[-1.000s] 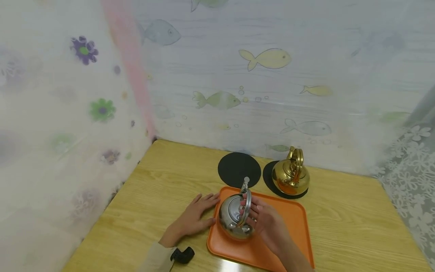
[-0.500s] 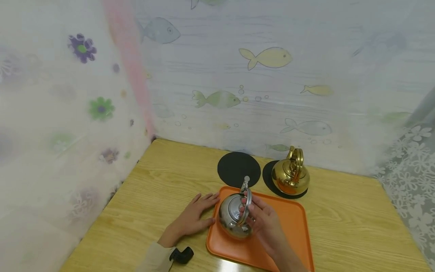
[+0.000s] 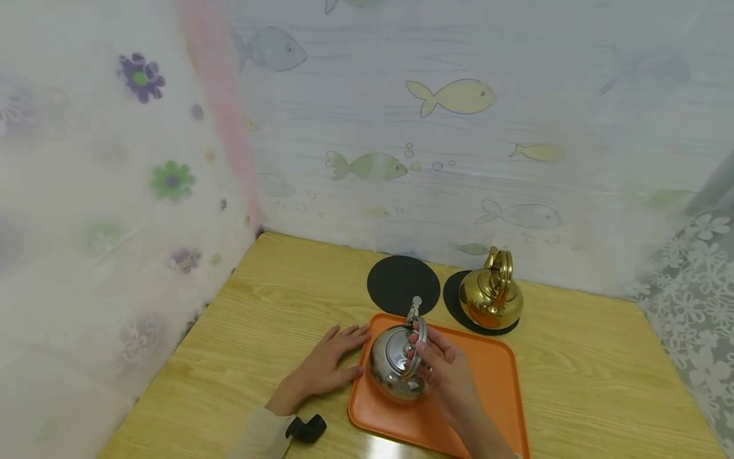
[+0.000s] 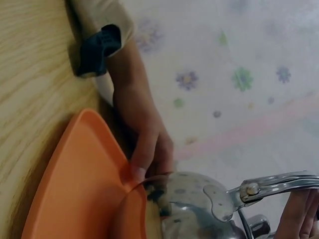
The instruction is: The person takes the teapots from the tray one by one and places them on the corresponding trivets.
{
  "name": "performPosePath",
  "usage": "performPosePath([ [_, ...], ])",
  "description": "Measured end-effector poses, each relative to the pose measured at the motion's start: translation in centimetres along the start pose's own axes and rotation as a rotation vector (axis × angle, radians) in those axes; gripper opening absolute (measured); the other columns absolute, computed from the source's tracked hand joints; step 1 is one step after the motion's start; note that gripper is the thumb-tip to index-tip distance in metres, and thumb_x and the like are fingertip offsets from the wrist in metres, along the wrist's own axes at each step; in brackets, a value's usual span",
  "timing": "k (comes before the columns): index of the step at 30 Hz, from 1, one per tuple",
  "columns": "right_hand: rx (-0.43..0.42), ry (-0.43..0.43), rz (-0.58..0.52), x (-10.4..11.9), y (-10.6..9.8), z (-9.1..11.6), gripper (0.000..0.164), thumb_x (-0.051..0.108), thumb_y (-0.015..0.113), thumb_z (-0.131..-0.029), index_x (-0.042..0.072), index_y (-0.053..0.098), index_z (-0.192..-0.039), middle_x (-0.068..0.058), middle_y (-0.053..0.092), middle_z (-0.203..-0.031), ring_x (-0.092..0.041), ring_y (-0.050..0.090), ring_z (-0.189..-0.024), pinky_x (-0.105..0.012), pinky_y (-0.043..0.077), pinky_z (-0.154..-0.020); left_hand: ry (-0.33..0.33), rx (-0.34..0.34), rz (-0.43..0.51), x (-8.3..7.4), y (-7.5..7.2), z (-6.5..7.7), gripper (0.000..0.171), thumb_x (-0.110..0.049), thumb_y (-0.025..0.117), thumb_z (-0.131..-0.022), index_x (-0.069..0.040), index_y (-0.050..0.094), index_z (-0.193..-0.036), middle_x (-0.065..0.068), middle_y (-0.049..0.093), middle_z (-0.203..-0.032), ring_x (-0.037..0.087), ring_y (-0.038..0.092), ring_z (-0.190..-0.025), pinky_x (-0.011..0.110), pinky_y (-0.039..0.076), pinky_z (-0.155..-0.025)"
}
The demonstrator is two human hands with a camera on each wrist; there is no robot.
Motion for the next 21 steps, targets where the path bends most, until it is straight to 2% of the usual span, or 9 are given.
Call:
performPosePath([
  [4,-0.062,-0.014,0.042,-0.15,-0.27,-0.41,0.048,0.008,0.059,-0.091,-0.007,0.042,-0.133,-0.01,0.062,-0.118,-0.012,0.061,-0.095,-0.024,0.054,-0.074,0.001,0.001,0.004,0.02,0.0,-0.06,0.062,-0.044,0.056,-0.089,-0.015,0.041,-0.142,0.0,0.035,-0.149,0.026,0.031,-0.137,0.057,0.014,-0.11],
  [7,-0.088,-0.032,0.091,-0.14,-0.48,-0.65,0.047,0.009,0.061,-0.089,-0.007,0.046,-0.131,-0.011,0.063,-0.116,-0.015,0.062,-0.092,-0.025,0.054,-0.072,-0.003,0.004,0.006,0.02,0.04,-0.08,0.062,-0.044,0.056,-0.089,-0.015,0.041,-0.143,0.0,0.034,-0.149,0.026,0.03,-0.137,0.057,0.013,-0.11],
  [17,-0.075,-0.066,0.133,-0.23,-0.59,-0.82,0.045,0.007,0.066,-0.085,-0.004,0.053,-0.127,-0.02,0.062,-0.112,-0.017,0.064,-0.088,-0.028,0.056,-0.071,-0.009,0.007,0.017,-0.13,-0.09,0.09,0.063,-0.043,0.057,-0.089,-0.014,0.041,-0.142,0.001,0.034,-0.149,0.026,0.03,-0.137,0.057,0.013,-0.11],
  [21,-0.072,-0.083,0.159,-0.2,-0.52,-0.88,0.045,0.008,0.067,-0.085,-0.004,0.054,-0.126,-0.02,0.063,-0.108,-0.018,0.064,-0.086,-0.029,0.056,-0.07,0.001,0.001,0.015,-0.17,-0.17,-0.05,0.062,-0.043,0.056,-0.089,-0.013,0.042,-0.142,0.002,0.035,-0.149,0.028,0.031,-0.136,0.058,0.014,-0.109],
])
Point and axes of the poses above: each hand's wrist, its own z-axis away from the middle knuckle, its own y-axis out of the palm, x = y × z, the point moved 2 cm from there along -z, towards the middle knuckle
